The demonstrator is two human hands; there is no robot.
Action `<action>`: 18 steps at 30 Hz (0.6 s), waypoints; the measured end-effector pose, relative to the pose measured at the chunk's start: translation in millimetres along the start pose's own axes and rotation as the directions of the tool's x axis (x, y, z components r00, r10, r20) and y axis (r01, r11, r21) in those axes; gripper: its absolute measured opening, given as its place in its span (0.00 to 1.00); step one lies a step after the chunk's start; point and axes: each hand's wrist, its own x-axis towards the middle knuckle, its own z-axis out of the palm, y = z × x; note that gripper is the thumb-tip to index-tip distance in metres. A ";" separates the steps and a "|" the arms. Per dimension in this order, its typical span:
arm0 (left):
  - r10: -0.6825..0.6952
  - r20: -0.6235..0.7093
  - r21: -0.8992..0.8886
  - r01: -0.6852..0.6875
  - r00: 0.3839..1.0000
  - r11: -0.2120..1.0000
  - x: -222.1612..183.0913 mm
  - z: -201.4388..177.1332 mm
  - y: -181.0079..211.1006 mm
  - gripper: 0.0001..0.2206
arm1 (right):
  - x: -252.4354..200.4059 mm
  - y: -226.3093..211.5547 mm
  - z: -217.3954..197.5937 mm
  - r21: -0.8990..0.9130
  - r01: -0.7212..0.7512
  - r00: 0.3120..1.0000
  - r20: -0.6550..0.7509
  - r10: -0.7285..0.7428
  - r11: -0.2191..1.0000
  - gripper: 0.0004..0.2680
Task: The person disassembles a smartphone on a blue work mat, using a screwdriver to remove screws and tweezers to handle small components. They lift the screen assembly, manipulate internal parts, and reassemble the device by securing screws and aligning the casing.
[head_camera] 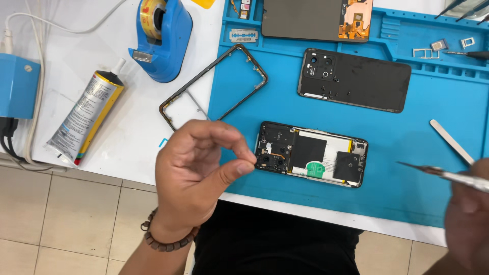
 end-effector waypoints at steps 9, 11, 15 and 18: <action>0.039 0.057 -0.370 -0.015 0.998 0.929 -20.0 7.5 -15.1 0.08 | -24.2 24.0 256.4 -0.638 0.196 0.979 0.168 -0.114 0.744 0.10; 0.034 0.068 -0.426 -0.001 0.997 0.905 -21.6 8.2 -15.8 0.08 | -25.6 27.7 275.6 -0.787 0.311 0.950 0.233 -0.209 0.533 0.19; 0.029 0.063 -0.440 0.001 0.998 0.898 -22.6 6.5 -15.3 0.08 | -24.7 29.2 270.2 -0.783 0.312 0.950 0.253 -0.182 0.538 0.19; 0.025 0.059 -0.434 0.003 0.998 0.901 -22.3 6.3 -14.0 0.08 | -22.8 30.6 265.3 -0.771 0.357 0.934 0.299 -0.195 0.528 0.19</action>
